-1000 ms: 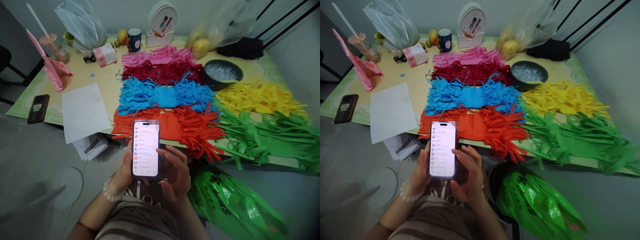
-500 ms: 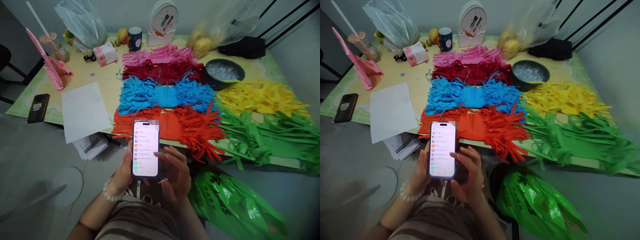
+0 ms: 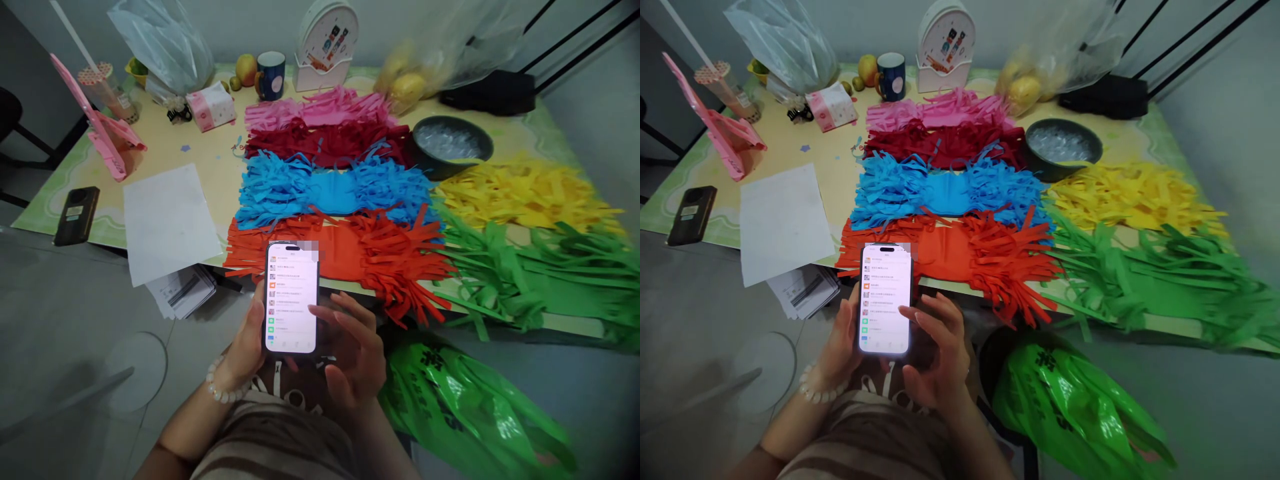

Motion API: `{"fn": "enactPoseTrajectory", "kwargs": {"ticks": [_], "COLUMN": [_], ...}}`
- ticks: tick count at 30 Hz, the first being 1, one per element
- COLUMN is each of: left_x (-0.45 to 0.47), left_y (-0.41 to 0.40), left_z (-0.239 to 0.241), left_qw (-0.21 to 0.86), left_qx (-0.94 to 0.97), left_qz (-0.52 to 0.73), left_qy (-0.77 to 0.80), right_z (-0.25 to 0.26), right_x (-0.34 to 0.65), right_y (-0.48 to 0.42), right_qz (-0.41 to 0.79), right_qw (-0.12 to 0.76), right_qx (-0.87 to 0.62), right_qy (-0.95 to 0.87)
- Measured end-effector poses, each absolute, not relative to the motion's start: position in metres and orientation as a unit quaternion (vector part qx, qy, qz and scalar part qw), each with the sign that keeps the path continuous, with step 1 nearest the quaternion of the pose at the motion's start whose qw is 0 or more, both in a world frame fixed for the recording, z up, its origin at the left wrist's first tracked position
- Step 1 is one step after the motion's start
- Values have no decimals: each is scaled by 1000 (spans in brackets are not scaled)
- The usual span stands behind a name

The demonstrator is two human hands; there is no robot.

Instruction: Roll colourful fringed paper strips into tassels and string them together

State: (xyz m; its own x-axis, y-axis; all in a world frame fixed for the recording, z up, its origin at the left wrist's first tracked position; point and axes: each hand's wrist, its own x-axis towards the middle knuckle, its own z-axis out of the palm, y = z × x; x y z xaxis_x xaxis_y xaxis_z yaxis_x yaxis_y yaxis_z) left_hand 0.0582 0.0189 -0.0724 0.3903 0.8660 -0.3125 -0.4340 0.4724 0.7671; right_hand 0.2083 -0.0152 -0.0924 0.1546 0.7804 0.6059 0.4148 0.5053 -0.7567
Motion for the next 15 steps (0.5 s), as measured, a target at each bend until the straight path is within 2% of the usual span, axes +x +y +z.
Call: {"fn": "enactPoseTrajectory", "kwargs": {"ticks": [15], "left_x": [58], "left_y": [18], "left_z": [-75], "left_qw": [778], "left_qx": [296], "left_qz": [422], "left_qy": [359], "right_z": [-92], "right_x": [210], "right_y": [-10], "right_qz": [153], "right_qw": [594], "right_qx": [-455], "right_qy": [-646]}}
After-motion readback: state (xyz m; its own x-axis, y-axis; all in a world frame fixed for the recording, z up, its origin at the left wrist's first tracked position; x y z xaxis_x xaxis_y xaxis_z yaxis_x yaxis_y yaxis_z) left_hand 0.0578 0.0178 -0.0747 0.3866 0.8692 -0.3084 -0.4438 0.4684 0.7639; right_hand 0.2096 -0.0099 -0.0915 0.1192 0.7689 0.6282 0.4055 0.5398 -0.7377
